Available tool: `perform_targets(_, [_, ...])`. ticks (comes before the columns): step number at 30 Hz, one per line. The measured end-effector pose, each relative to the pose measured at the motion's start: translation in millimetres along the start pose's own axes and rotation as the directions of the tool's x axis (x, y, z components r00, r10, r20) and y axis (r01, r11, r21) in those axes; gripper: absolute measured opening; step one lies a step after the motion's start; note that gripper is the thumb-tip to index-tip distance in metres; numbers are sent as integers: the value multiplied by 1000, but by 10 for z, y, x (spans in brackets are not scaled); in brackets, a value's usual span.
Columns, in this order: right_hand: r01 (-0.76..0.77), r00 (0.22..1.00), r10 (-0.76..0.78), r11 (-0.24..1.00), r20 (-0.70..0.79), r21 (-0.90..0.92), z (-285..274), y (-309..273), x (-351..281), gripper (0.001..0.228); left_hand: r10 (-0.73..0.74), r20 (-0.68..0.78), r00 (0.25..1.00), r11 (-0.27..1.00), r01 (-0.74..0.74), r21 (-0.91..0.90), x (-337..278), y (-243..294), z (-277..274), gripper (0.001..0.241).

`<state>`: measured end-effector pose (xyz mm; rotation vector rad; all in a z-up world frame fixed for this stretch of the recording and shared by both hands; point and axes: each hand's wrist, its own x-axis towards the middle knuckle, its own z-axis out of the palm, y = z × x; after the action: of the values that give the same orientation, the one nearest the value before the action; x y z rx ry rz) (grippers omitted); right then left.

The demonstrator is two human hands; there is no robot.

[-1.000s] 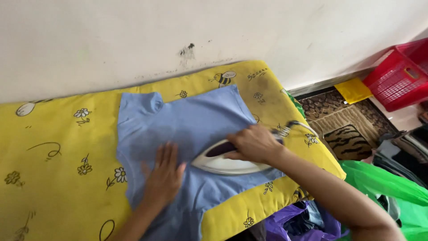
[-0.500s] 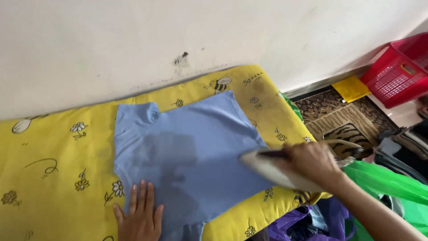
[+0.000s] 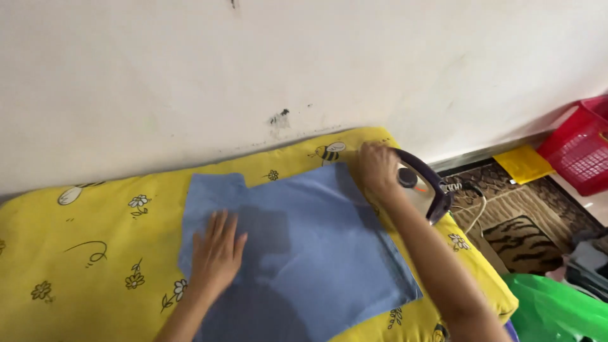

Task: The person irons a light blue t-shirt on a yellow patterned ironing board. They smooth the fabric, iron the sleeves and body, flip the shirt to iron the back, and finally fold the garment neatly.

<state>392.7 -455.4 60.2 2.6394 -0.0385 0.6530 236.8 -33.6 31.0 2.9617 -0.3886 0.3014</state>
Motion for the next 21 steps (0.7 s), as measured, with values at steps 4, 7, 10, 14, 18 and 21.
perform_targets(4, [-394, 888, 207, 803, 410, 447, 406, -515, -27, 33, -33, 103, 994, 998, 38, -47, 555, 35, -28, 56])
perform_targets(7, [-547, 831, 294, 586, 471, 598, 301, -684, -35, 23, -50, 140, 989, 999, 52, -8, 660, 66, 93, 54])
perform_targets(10, [-583, 805, 430, 451, 408, 676, 349, -725, -22, 17, -68, 166, 984, 997, 63, 36, 670, 107, 105, 54])
perform_targets(14, [-585, 774, 557, 447, 301, 676, 479, -826, -14, 12, -90, 173, 981, 995, 80, 65, 690, 89, 172, 57])
perform_targets(18, [-416, 868, 487, 597, 103, 686, 294, -1124, -244, 12, -115, 230, 966, 993, 108, 46, 711, 99, 107, 59])
perform_targets(21, [340, 757, 105, 781, -646, 525, -171, -1259, -512, 30, -107, 211, 972, 994, 100, 43, 701, 87, 95, 58])
